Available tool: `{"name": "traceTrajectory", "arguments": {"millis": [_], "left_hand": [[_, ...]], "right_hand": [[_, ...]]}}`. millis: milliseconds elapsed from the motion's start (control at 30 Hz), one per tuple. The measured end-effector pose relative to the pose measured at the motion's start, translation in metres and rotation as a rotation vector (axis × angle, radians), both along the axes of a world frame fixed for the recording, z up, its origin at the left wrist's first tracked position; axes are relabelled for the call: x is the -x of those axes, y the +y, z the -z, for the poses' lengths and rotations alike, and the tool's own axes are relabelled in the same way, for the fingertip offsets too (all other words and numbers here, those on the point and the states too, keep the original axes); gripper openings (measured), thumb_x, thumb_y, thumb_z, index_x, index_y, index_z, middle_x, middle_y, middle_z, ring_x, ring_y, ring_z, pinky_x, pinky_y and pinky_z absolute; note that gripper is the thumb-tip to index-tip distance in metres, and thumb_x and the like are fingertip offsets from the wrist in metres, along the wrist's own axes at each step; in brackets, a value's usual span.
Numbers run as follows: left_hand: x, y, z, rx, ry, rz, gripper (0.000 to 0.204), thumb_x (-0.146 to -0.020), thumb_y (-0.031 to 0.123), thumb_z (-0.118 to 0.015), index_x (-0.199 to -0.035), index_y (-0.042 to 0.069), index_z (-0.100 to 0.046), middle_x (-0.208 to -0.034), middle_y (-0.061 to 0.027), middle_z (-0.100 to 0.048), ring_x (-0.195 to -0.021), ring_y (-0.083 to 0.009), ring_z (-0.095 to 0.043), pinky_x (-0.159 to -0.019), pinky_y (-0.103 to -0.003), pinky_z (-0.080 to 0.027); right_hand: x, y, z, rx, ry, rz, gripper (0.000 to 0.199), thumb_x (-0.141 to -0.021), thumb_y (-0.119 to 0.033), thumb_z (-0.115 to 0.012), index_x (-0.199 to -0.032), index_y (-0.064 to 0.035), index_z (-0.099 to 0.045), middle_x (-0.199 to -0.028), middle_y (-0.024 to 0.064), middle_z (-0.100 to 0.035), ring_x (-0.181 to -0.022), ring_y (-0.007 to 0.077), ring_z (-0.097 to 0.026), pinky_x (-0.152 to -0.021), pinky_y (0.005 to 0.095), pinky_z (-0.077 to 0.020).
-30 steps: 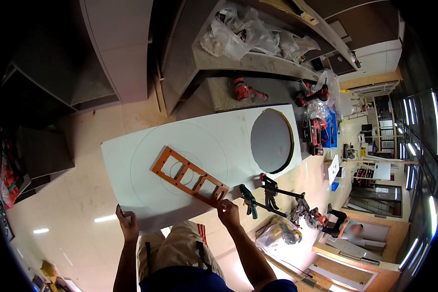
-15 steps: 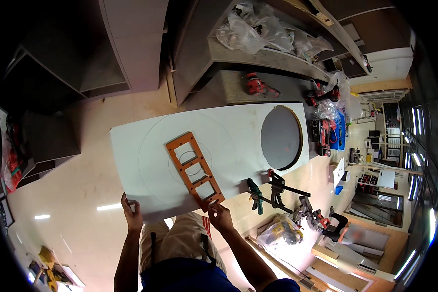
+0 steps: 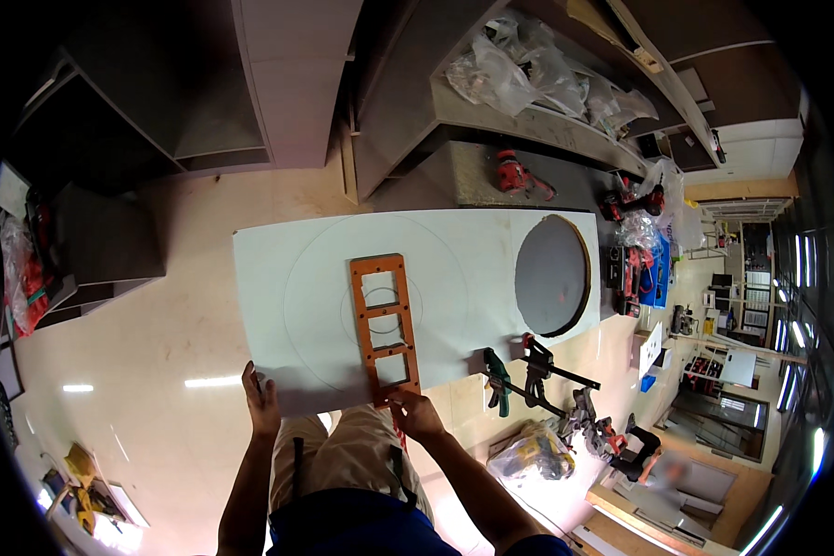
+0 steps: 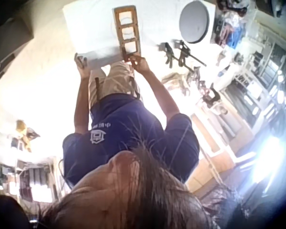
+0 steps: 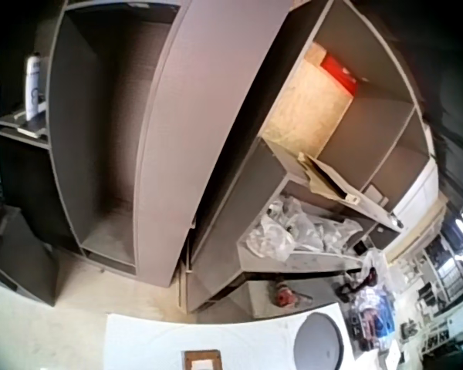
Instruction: The person uses a cordless drill and a wooden template to mark and drill holes in a white countertop. They position the template, drill pilot holes, and then use a pencil to mark additional locations on the countertop.
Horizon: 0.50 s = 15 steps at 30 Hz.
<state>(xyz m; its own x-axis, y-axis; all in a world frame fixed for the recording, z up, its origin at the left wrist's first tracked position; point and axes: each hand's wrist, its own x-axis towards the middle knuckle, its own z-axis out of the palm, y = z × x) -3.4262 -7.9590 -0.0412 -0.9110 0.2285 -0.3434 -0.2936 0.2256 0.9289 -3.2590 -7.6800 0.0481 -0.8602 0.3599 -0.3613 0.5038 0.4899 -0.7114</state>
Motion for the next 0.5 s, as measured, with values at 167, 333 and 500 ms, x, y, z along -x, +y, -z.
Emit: {"name": "traceTrajectory", "arguments": {"millis": [167, 333, 500], "left_hand": [[0.000, -0.001, -0.008, -0.052, -0.021, -0.033, 0.053, -0.100, 0.006, -0.046, -0.148, 0.000, -0.025, -0.135, -0.0224, -0.050, -0.121, -0.0291, -0.052, -0.104, -0.040, -0.040], [-0.002, -0.004, -0.010, -0.029, -0.038, -0.063, 0.051, -0.102, 0.010, -0.045, -0.149, 0.002, -0.025, -0.136, -0.0223, -0.050, -0.119, -0.0283, -0.053, -0.098, -0.040, -0.046], [-0.005, -0.008, -0.009, 0.013, -0.036, -0.087, 0.052, -0.103, 0.013, -0.046, -0.150, 0.002, -0.025, -0.140, -0.0240, -0.047, -0.123, -0.0311, -0.052, -0.098, -0.041, -0.047]], "right_hand": [[0.016, 0.001, -0.001, -0.037, -0.012, -0.278, 0.018, -0.089, -0.012, -0.069, -0.104, -0.0029, -0.067, -0.094, 0.0145, -0.071, -0.084, 0.0331, -0.070, -0.072, 0.0390, -0.0576], [0.029, 0.007, 0.008, -0.045, 0.045, -0.493, 0.017, -0.085, -0.012, -0.074, -0.096, -0.0039, -0.064, -0.090, 0.0112, -0.066, -0.082, 0.0320, -0.067, -0.071, 0.0397, -0.0573], [0.043, 0.010, 0.013, -0.101, 0.179, -0.573, 0.020, -0.080, -0.009, -0.078, -0.090, -0.0060, -0.062, -0.097, 0.0080, -0.064, -0.091, 0.0292, -0.065, -0.076, 0.0390, -0.0562]]}}
